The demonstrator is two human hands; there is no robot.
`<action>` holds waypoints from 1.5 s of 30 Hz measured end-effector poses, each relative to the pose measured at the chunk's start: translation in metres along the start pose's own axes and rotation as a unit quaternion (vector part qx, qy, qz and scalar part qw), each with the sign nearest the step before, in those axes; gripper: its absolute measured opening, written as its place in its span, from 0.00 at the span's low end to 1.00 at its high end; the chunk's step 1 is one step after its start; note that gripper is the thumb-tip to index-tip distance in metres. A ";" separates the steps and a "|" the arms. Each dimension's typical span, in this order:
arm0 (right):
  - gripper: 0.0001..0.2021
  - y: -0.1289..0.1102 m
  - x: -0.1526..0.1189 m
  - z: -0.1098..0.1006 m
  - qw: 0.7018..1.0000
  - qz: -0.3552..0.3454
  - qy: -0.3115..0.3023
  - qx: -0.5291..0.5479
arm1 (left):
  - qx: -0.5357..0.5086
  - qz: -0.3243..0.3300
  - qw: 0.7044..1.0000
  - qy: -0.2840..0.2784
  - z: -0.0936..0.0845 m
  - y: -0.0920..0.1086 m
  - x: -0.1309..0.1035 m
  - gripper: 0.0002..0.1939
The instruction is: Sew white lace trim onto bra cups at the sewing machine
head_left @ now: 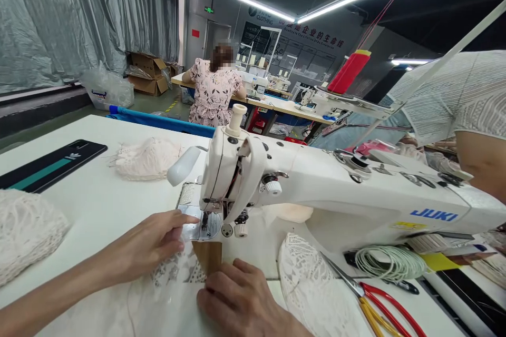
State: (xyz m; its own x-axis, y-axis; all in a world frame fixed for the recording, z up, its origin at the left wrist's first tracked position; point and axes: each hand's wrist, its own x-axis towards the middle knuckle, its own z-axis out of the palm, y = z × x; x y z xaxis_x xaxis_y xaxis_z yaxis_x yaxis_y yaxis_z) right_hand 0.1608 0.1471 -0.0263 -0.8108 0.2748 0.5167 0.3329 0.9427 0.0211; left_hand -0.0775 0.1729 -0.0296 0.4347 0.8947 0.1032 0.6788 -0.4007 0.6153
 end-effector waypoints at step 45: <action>0.10 0.002 0.003 0.012 0.996 0.003 0.091 -0.002 | -0.027 -0.045 0.998 0.022 0.010 0.010 -0.004 0.17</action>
State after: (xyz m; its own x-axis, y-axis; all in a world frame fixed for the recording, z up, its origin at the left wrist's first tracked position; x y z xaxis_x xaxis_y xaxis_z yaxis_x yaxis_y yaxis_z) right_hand 0.1533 0.1523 -0.0349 -0.7090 0.2405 0.6629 0.3393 0.9404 0.0218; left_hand -0.0664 0.1627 -0.0319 0.3467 0.9346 0.0787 0.6799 -0.3083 0.6654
